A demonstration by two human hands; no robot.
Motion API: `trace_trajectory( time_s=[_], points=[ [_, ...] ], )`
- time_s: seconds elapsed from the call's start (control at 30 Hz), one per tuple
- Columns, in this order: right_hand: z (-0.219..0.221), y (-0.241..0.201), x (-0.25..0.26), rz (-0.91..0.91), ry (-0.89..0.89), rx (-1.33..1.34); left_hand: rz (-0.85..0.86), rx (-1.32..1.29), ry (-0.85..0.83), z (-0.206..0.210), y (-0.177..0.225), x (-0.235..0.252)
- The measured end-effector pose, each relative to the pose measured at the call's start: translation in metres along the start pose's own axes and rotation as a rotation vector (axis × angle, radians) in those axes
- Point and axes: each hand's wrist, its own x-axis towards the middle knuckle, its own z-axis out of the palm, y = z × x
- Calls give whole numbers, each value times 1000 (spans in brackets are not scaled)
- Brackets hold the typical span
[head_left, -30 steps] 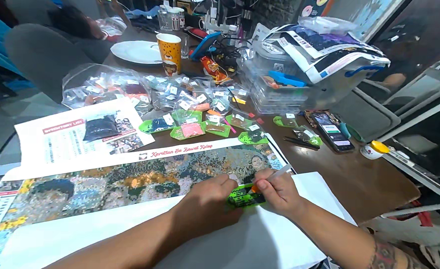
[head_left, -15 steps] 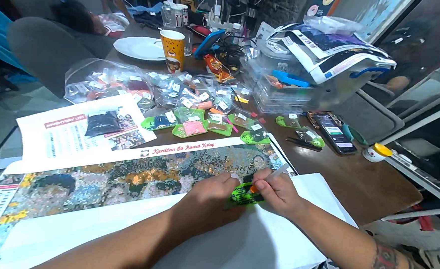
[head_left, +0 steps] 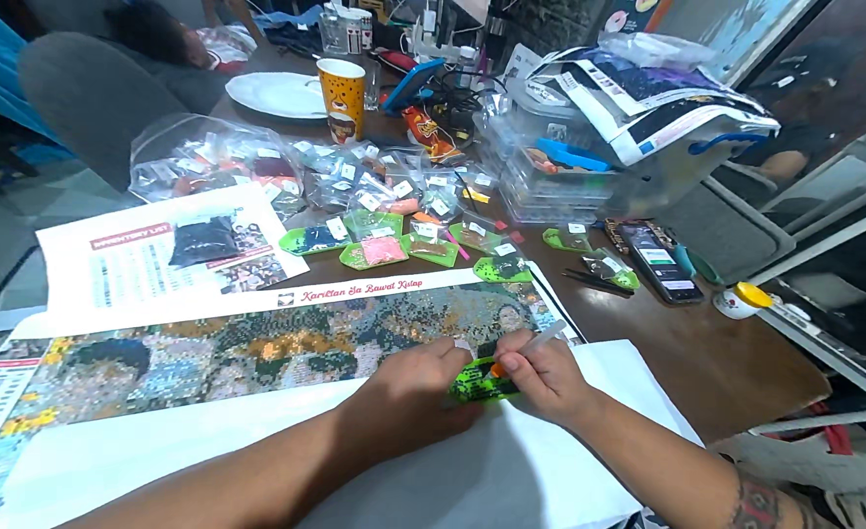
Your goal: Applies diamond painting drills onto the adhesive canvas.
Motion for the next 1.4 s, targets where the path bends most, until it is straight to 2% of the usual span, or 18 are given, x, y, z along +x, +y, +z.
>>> trace_trajectory(
  time_s=[0.5, 0.67, 0.83, 1.07, 1.4],
  points=[
    [1, 1, 0, 11, -10, 0, 4, 3, 13, 2, -1, 0],
    [-7, 0, 1, 217, 73, 163, 22, 22, 67, 4, -1, -1],
    [-27, -1, 16, 388, 124, 197, 47, 60, 80, 5, 0, -2],
    [-20, 19, 7, 341, 145, 117, 82, 55, 76, 5, 1, -4],
    [-15, 24, 2, 246, 101, 53, 92, 86, 49, 5, 1, -5]
  ],
)
